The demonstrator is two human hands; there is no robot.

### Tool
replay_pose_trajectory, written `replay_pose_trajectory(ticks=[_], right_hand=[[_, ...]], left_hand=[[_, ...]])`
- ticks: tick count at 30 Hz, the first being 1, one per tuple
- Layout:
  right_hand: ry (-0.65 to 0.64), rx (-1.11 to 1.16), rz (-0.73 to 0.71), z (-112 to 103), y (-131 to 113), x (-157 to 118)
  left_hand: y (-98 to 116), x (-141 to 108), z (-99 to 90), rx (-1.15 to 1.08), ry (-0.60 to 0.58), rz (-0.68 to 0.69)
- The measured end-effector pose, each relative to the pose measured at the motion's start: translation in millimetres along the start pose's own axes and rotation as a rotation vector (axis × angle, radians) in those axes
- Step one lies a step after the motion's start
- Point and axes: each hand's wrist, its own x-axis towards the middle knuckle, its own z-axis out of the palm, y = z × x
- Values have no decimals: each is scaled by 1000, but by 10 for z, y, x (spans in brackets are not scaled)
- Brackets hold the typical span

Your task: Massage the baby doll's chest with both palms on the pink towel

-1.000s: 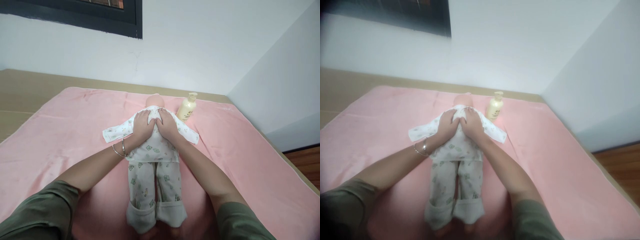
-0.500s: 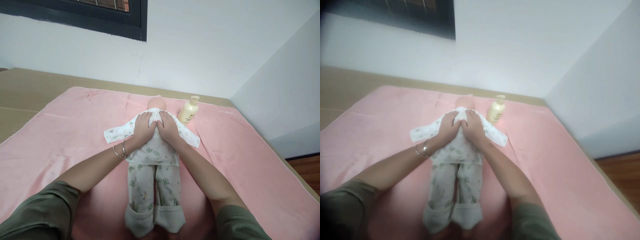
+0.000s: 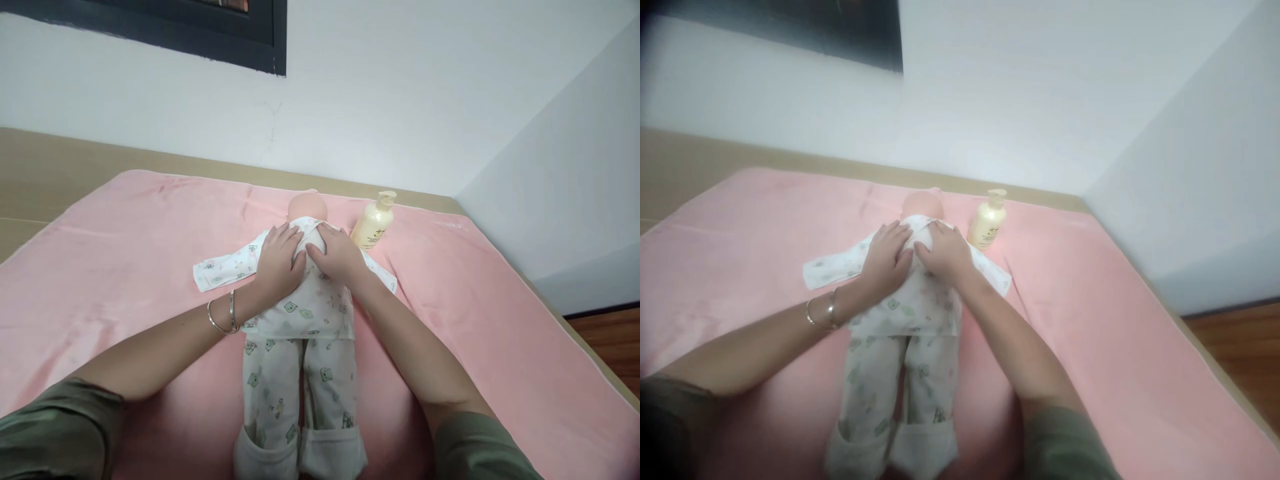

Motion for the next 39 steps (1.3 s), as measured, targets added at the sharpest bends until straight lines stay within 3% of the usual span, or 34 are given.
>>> replay_pose_trajectory(ticks=[3,9,13,16,19,23,25,33,36,39], right_hand=[[7,-52,28,-27,-16,-4],[26,-251,23,-7,-183,-93],[47,-321,0,-33,-360,-256],[57,-320,-32,-36,-391,-311],[48,-222,-52,-15,-266,-214],[-17,-31,32,24,-26,7],[-19,-4,54,36,5,48],[-116,-148,-169,-92,-417,-350],[-113,-125,-179,-117,-436,-378],[-109,-70,-143,-135,-333,-261]], left_hand=[[-12,-23,-5,-48,6,27],[-74,120,-9,-129,-61,-194],[-109,225,-35,-116,-133,-245],[-99,240,-50,-72,-137,-203],[-17,164,-71,7,-128,-108],[146,-24,-107,49,-132,93],[182,-62,-120,40,-145,122],[-1,319,-186,-6,-248,-219],[14,321,-193,14,-232,-232],[88,188,-185,92,-196,-134]])
